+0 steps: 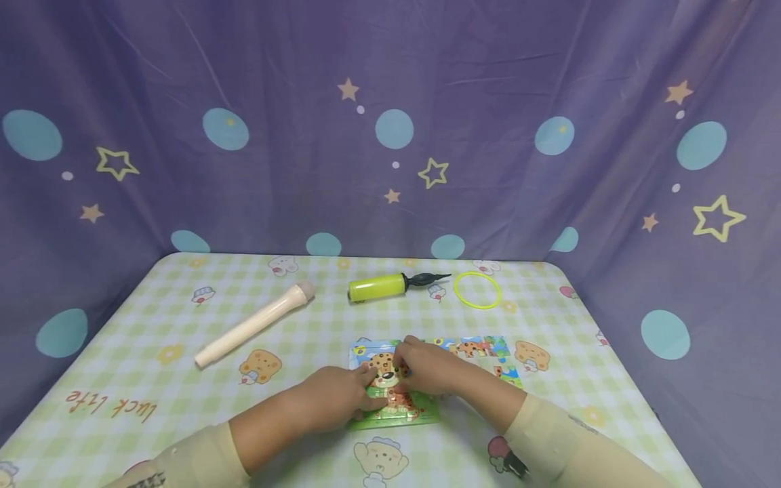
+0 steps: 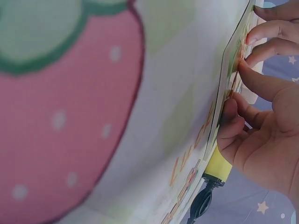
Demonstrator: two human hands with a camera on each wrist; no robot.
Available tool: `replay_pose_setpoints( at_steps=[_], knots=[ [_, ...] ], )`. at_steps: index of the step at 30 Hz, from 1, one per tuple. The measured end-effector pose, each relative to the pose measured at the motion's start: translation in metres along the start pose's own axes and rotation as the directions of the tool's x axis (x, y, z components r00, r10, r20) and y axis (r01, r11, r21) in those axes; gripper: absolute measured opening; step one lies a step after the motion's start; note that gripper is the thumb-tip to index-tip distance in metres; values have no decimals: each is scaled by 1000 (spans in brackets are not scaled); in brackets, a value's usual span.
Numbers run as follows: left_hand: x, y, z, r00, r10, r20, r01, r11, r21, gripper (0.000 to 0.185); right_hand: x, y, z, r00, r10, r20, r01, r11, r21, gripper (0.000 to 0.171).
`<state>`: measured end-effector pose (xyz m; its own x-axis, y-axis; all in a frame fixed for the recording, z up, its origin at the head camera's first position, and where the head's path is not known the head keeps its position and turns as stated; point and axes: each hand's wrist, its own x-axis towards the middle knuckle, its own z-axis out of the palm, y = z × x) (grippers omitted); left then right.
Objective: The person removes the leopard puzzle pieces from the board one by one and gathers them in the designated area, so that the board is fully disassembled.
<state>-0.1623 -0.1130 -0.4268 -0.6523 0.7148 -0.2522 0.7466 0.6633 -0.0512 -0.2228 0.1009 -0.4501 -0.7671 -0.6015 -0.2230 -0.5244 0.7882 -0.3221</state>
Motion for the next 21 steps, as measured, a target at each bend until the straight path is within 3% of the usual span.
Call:
replay_pose_setpoints(
  at_steps=[12,17,21],
  knots=[
    [1,-1,-1,1000,-16,17,17,999,-44,50,1,-2,-1,1000,4,1,-4,999,48,31],
    [1,0,-4,999,-13,35,14,999,-39,50,-3,2,-2,1000,-7,3,6,985,171,27],
    [1,1,-5,999,-20,49,22,999,-44,50,-2,7,-1,998,-31,-46,44,953,300,17]
  ],
)
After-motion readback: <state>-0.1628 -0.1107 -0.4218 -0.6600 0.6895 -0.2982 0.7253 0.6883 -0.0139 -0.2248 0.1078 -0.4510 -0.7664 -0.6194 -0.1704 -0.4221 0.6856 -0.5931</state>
